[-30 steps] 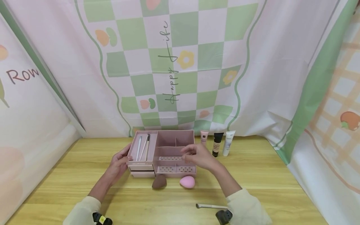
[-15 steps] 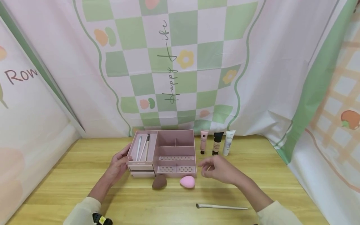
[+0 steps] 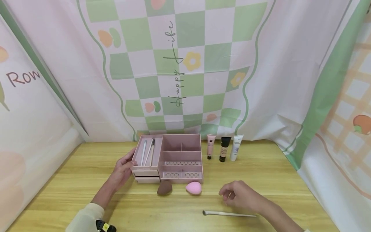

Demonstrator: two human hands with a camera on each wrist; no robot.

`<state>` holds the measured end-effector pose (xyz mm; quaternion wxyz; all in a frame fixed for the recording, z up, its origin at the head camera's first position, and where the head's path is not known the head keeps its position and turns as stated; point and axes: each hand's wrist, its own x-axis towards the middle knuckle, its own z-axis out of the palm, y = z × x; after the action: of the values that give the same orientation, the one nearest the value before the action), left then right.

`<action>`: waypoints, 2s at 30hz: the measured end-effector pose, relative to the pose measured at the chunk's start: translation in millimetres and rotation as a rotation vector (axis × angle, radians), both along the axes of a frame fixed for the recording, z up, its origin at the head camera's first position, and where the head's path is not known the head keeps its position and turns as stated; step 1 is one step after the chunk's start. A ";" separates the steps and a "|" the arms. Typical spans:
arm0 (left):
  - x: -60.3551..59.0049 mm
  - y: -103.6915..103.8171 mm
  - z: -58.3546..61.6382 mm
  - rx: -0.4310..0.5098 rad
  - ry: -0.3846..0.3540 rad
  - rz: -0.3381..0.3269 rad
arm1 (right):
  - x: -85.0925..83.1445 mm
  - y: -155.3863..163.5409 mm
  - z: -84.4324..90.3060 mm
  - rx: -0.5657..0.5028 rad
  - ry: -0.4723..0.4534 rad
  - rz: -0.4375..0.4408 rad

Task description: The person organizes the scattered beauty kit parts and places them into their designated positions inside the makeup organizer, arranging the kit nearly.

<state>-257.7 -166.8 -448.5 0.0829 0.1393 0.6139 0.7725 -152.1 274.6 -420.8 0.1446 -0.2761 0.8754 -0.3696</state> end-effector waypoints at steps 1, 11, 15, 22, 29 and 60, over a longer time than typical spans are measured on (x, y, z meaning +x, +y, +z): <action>0.3 0.2 0.3 0.001 0.000 0.003 | 2.1 1.4 -2.9 0.013 0.004 -0.002; -0.2 -0.3 0.3 -0.020 0.007 -0.006 | 17.2 6.1 -17.1 0.094 -0.048 -0.059; -0.8 -1.0 -0.5 -0.030 0.009 -0.011 | 18.9 4.5 -21.2 0.086 -0.042 -0.069; -0.3 0.1 -0.3 -0.023 0.013 -0.001 | 18.5 4.0 -26.0 0.111 -0.021 -0.077; 0.2 1.3 0.1 -0.029 -0.005 0.022 | 17.6 3.5 -26.5 0.140 0.000 -0.066; -1.0 -0.8 -1.7 -0.027 -0.004 -0.003 | 3.4 8.1 -10.3 -0.068 -0.025 -0.006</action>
<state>-258.7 -167.6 -450.3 0.0869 0.1376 0.6240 0.7643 -148.8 282.7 -431.1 0.1451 -0.2736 0.8612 -0.4030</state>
